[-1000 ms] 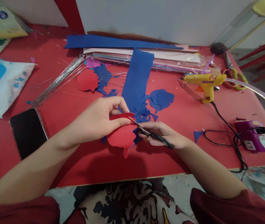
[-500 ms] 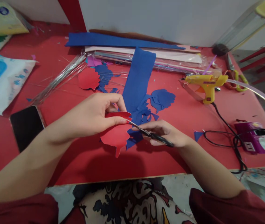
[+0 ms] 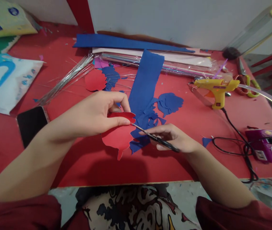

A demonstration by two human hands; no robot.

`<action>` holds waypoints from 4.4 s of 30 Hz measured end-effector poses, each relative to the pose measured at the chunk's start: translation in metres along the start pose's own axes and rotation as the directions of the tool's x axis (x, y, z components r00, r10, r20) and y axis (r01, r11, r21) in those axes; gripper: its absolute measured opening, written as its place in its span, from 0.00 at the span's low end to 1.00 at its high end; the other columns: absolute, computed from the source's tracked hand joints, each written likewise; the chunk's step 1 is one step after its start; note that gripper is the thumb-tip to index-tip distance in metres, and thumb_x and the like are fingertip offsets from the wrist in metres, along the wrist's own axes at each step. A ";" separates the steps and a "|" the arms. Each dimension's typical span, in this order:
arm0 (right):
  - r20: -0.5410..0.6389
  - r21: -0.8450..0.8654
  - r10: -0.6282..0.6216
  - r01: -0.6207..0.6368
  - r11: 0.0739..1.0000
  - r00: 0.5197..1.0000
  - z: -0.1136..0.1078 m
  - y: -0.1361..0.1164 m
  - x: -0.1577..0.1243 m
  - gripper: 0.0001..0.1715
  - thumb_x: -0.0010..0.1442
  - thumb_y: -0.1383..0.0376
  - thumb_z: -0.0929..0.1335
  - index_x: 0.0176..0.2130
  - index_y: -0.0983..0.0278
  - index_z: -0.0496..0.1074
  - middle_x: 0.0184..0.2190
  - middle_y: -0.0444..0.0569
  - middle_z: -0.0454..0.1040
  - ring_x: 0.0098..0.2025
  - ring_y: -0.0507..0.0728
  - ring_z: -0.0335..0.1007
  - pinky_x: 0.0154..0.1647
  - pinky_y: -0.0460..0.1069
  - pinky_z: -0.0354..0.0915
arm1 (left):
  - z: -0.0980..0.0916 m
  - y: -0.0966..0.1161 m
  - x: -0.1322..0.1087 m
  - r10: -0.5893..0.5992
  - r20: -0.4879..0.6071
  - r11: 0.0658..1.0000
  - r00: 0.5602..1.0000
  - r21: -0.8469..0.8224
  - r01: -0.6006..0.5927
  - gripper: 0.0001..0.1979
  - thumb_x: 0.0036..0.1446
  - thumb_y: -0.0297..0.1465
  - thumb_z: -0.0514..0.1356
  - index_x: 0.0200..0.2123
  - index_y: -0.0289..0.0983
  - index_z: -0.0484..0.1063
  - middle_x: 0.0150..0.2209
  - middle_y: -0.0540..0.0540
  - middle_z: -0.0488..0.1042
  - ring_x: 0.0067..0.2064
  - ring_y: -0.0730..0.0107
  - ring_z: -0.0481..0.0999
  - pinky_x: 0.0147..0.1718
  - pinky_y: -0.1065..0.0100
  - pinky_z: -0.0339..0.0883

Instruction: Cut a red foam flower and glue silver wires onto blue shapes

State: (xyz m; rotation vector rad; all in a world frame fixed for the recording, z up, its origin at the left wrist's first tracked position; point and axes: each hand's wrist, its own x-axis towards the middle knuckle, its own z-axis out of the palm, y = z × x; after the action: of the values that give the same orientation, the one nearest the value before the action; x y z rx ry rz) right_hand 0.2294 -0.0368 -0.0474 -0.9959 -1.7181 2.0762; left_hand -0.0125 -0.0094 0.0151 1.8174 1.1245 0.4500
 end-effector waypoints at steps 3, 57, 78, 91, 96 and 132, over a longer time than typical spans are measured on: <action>-0.010 0.011 0.002 -0.002 1.000 1.000 -0.001 0.001 0.000 0.34 0.47 0.55 0.72 0.51 0.69 0.70 0.22 0.40 0.57 0.24 0.47 0.49 0.22 0.43 0.52 | -0.001 0.000 0.000 0.000 -0.023 1.000 1.000 0.009 0.000 0.09 0.47 0.37 0.59 0.27 0.38 0.64 0.26 0.52 0.71 0.29 0.72 0.73 0.27 0.72 0.64; -0.060 0.068 -0.013 0.017 0.998 0.998 0.005 -0.003 0.003 0.26 0.47 0.62 0.72 0.46 0.69 0.73 0.21 0.40 0.63 0.21 0.45 0.51 0.21 0.42 0.56 | -0.007 -0.005 -0.007 0.005 -0.069 0.994 0.998 0.105 0.002 0.08 0.47 0.37 0.59 0.29 0.39 0.68 0.28 0.50 0.71 0.32 0.68 0.72 0.32 0.68 0.65; 0.054 0.129 -0.188 0.180 0.975 0.981 0.005 0.000 0.001 0.36 0.49 0.50 0.70 0.52 0.67 0.66 0.27 0.42 0.61 0.26 0.47 0.53 0.25 0.44 0.55 | 0.007 0.006 -0.003 -0.002 -0.112 0.999 0.994 -0.046 -0.003 0.08 0.48 0.37 0.60 0.28 0.39 0.65 0.27 0.51 0.72 0.31 0.70 0.74 0.27 0.72 0.66; 0.071 0.192 -0.320 0.302 0.934 0.945 0.006 -0.001 0.003 0.25 0.52 0.48 0.68 0.38 0.67 0.67 0.29 0.43 0.59 0.29 0.48 0.55 0.30 0.45 0.56 | 0.033 0.004 0.002 0.009 -0.111 0.969 0.994 -0.245 -0.036 0.07 0.51 0.32 0.61 0.29 0.40 0.63 0.26 0.53 0.74 0.27 0.74 0.74 0.24 0.72 0.69; 0.091 0.221 -0.323 0.297 0.929 0.942 0.006 -0.001 0.002 0.24 0.52 0.49 0.68 0.36 0.66 0.66 0.29 0.43 0.59 0.30 0.49 0.54 0.31 0.46 0.54 | 0.034 0.004 0.002 0.020 -0.109 0.970 0.994 -0.237 -0.046 0.06 0.52 0.32 0.60 0.29 0.40 0.63 0.25 0.54 0.74 0.27 0.74 0.74 0.24 0.73 0.68; 0.037 0.413 -0.374 0.327 0.850 0.927 0.018 0.012 0.006 0.25 0.53 0.48 0.66 0.41 0.65 0.65 0.29 0.43 0.55 0.29 0.49 0.50 0.28 0.46 0.53 | 0.049 -0.001 0.007 0.012 -0.274 0.928 0.962 -0.356 -0.113 0.07 0.47 0.27 0.62 0.26 0.38 0.63 0.26 0.54 0.73 0.27 0.76 0.75 0.23 0.77 0.69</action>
State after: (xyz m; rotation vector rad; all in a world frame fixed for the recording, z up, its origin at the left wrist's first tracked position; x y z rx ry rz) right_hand 0.2160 -0.0502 -0.0597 -0.4067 -1.3133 2.1393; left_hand 0.0247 -0.0285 -0.0119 1.4923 1.0754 0.9058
